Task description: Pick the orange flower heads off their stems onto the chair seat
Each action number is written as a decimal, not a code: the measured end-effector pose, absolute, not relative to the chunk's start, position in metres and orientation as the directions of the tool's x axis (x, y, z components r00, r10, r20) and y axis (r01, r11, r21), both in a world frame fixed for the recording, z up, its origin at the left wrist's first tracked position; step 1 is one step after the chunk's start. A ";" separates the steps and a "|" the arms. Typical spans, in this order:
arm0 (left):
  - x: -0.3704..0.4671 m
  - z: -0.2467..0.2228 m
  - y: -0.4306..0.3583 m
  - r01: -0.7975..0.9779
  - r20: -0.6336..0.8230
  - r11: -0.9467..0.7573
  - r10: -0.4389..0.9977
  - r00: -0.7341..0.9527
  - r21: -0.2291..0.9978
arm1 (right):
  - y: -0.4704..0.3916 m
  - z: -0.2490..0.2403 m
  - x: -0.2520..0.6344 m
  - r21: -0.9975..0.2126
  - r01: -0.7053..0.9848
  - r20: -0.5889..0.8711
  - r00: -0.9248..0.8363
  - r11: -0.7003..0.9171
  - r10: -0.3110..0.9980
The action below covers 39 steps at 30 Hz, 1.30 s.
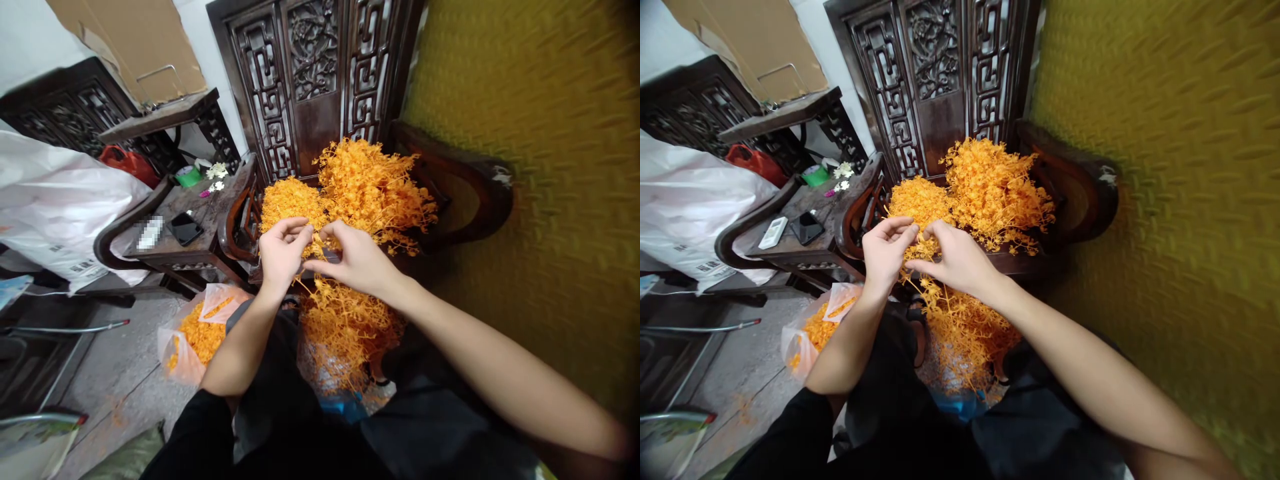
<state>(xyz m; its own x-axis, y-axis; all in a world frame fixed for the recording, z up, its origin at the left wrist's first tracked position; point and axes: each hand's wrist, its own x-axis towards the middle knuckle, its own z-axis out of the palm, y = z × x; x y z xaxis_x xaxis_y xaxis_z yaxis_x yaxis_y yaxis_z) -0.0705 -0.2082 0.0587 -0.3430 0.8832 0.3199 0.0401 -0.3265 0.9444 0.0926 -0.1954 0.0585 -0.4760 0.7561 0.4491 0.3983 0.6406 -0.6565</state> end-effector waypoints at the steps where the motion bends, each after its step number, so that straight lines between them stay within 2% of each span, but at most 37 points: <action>1: -0.070 0.058 -0.209 0.074 0.335 -0.331 0.878 -0.342 0.941 | -0.196 0.058 0.092 -0.599 0.444 0.461 -0.489 0.666 0.741; 3: -0.070 0.056 -0.210 0.149 0.374 -0.343 0.864 -0.339 0.927 | -0.196 0.057 0.093 -0.497 0.532 0.469 -0.500 0.685 0.728; 5: -0.070 0.053 -0.211 0.233 0.421 -0.360 0.849 -0.319 0.903 | -0.195 0.058 0.095 -0.461 0.566 0.474 -0.494 0.684 0.729; 7: -0.071 0.052 -0.211 0.282 0.455 -0.379 0.841 -0.293 0.881 | -0.193 0.061 0.097 -0.535 0.520 0.480 -0.462 0.666 0.746; 9: -0.072 0.052 -0.211 0.271 0.464 -0.395 0.840 -0.280 0.878 | -0.189 0.062 0.098 -0.671 0.417 0.471 -0.399 0.613 0.787; 11: -0.071 0.055 -0.211 0.202 0.449 -0.406 0.852 -0.268 0.891 | -0.186 0.061 0.099 -0.777 0.312 0.451 -0.328 0.546 0.830; 13: -0.070 0.057 -0.211 0.104 0.413 -0.400 0.882 -0.227 0.911 | -0.185 0.059 0.098 -0.808 0.261 0.456 -0.292 0.529 0.841; 16: -0.070 0.060 -0.212 -0.004 0.348 -0.353 0.925 -0.154 0.936 | -0.184 0.055 0.098 -0.767 0.275 0.492 -0.328 0.580 0.806; 23: -0.075 0.066 -0.213 -0.022 0.254 -0.255 0.967 -0.036 0.967 | -0.187 0.059 0.100 -0.707 0.346 0.481 -0.404 0.617 0.778; 27: -0.078 0.070 -0.214 0.009 0.177 -0.178 0.984 0.011 0.984 | -0.182 0.056 0.100 -0.557 0.460 0.513 -0.465 0.692 0.722; 29: -0.084 0.070 -0.215 0.061 0.148 -0.147 0.989 -0.021 0.987 | -0.170 0.054 0.110 -0.500 0.546 0.554 -0.394 0.672 0.733; 31: -0.094 0.068 -0.216 0.078 0.142 -0.135 0.986 -0.086 0.988 | -0.153 0.053 0.126 -0.579 0.592 0.596 -0.163 0.561 0.786; 33: -0.102 0.065 -0.215 0.015 0.150 -0.150 0.980 -0.127 0.989 | -0.138 0.054 0.142 -0.752 0.483 0.543 0.071 0.448 0.836; 34: -0.106 0.063 -0.214 -0.037 0.166 -0.172 0.977 -0.131 0.984 | -0.134 0.056 0.148 -0.833 0.372 0.475 0.100 0.410 0.874; 36: -0.108 0.061 -0.210 -0.126 0.224 -0.239 0.966 -0.128 0.963 | -0.134 0.060 0.153 -0.933 0.131 0.339 0.006 0.335 0.941; 39: -0.106 0.061 -0.203 -0.153 0.295 -0.315 0.945 -0.139 0.937 | -0.150 0.072 0.147 -0.958 -0.123 0.280 -0.226 0.257 0.933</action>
